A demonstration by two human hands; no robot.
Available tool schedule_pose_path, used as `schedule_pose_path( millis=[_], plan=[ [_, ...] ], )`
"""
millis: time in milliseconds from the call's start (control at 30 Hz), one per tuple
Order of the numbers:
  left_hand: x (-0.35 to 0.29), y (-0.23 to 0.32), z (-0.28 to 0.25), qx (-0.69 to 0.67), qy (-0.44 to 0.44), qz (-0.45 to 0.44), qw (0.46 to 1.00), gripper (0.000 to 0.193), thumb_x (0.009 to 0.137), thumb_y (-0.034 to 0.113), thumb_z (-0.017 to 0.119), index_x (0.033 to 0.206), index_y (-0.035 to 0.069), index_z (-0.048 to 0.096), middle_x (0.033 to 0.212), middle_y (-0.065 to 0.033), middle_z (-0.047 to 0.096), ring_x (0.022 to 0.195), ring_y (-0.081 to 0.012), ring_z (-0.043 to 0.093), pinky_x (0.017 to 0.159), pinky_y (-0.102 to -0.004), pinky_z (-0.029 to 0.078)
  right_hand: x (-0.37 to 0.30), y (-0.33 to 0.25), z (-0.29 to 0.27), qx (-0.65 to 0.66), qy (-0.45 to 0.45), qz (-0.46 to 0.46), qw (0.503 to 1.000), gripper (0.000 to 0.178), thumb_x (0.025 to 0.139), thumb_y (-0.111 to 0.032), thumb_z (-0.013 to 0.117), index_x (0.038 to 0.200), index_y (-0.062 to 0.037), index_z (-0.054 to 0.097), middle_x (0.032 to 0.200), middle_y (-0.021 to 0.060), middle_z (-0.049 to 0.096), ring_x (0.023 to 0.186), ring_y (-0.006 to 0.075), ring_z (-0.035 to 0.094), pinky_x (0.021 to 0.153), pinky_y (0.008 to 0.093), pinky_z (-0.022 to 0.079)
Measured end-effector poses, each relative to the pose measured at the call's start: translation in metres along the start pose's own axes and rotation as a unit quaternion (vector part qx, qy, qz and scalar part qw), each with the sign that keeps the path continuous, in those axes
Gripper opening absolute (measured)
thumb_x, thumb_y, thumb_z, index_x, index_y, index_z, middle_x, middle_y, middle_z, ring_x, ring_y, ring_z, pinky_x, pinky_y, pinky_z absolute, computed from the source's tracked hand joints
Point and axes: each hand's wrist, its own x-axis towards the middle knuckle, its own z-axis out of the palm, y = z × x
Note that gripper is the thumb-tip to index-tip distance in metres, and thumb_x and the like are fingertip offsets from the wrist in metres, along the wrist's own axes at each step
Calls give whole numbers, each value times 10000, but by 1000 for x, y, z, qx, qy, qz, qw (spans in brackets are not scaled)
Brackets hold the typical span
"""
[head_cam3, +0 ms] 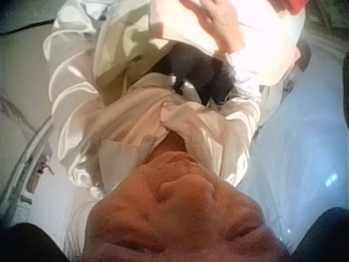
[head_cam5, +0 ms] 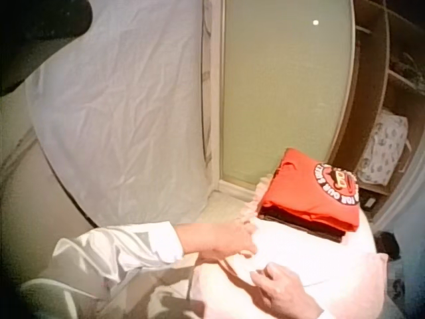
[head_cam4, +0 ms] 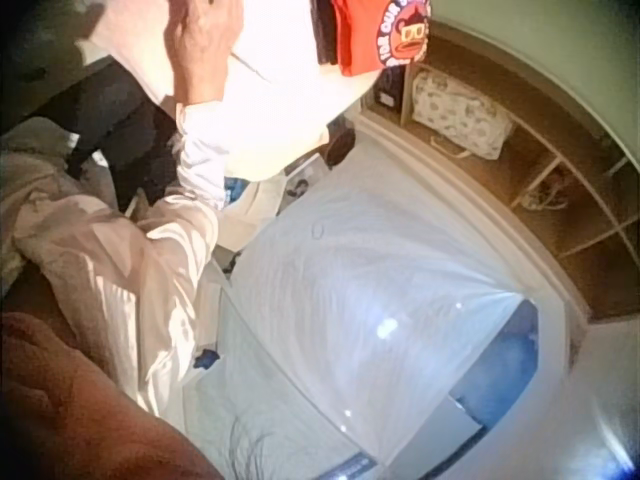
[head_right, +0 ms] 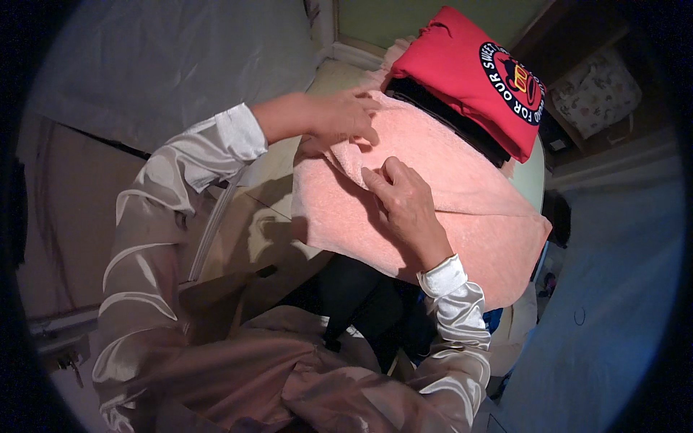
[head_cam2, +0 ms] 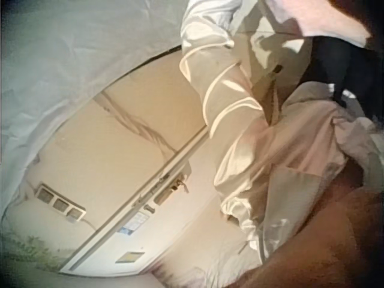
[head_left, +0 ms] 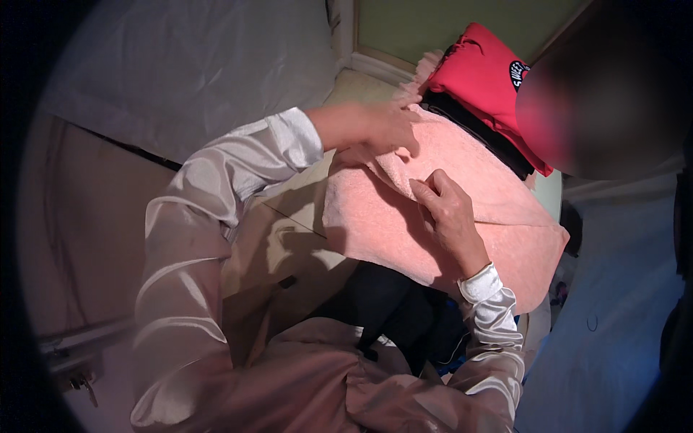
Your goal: The person folds a pink hoodie and a light pink towel while seated. They smooth the hoodie, fold the sleeves and body, and place it on a stack. Then they unfold and refold the towel into a compact rectangle.
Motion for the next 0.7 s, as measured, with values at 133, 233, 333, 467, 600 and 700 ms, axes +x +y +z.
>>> schedule_pose_path(
  millis=[133, 233, 333, 467, 600, 700],
  plan=[
    [3, -29, -6, 13, -40, -90, 995, 470, 581, 72, 749, 1025, 224, 738, 1025, -3, 651, 1256, -274, 485, 1242, -559, 57, -10, -5, -8, 57, -22, 71, 996, 242, 802, -47, 698, 1041, -43, 666, 824, 124, 539, 739, 301, 592, 652, 408, 502],
    [-13, -50, -29, -71, -18, -153, 986, 403, 605, 58, 717, 976, 213, 744, 1011, 8, 647, 1230, -254, 496, 1239, -559, 32, -16, 0, -15, 122, -38, 135, 983, 217, 841, -100, 709, 1034, -18, 653, 839, 141, 539, 744, 302, 585, 659, 397, 492],
    [-24, -77, -21, -115, 44, -191, 974, 304, 642, 59, 695, 924, 168, 730, 1015, 9, 641, 1203, -248, 504, 1231, -534, 62, -10, 21, -24, 122, -41, 166, 978, 226, 862, -144, 722, 1005, 7, 634, 832, 144, 519, 733, 286, 561, 659, 374, 460],
    [-36, -106, -3, -281, 84, -241, 925, 177, 682, 117, 688, 855, 81, 674, 1074, 10, 637, 1130, -239, 532, 1148, -415, 277, 16, 57, -25, 76, 56, 189, 978, 200, 894, -139, 684, 992, 21, 616, 827, 140, 506, 728, 287, 535, 665, 373, 437],
    [-48, -126, 33, -458, 121, -216, 854, 232, 730, 216, 712, 864, 44, 630, 1109, -2, 638, 1051, -202, 557, 997, -337, 408, 41, 92, -5, 56, 88, 208, 973, 142, 931, -142, 644, 1004, -23, 618, 856, 175, 600, 825, 362, 620, 711, 433, 473],
    [-45, -113, 37, -463, 144, -228, 844, 305, 736, 255, 758, 919, 54, 618, 1098, -27, 645, 1061, -186, 560, 997, -347, 413, 52, 104, 19, 21, 129, 194, 972, 141, 933, -157, 644, 1004, -40, 612, 864, 173, 622, 829, 378, 638, 700, 459, 479]
  ],
)
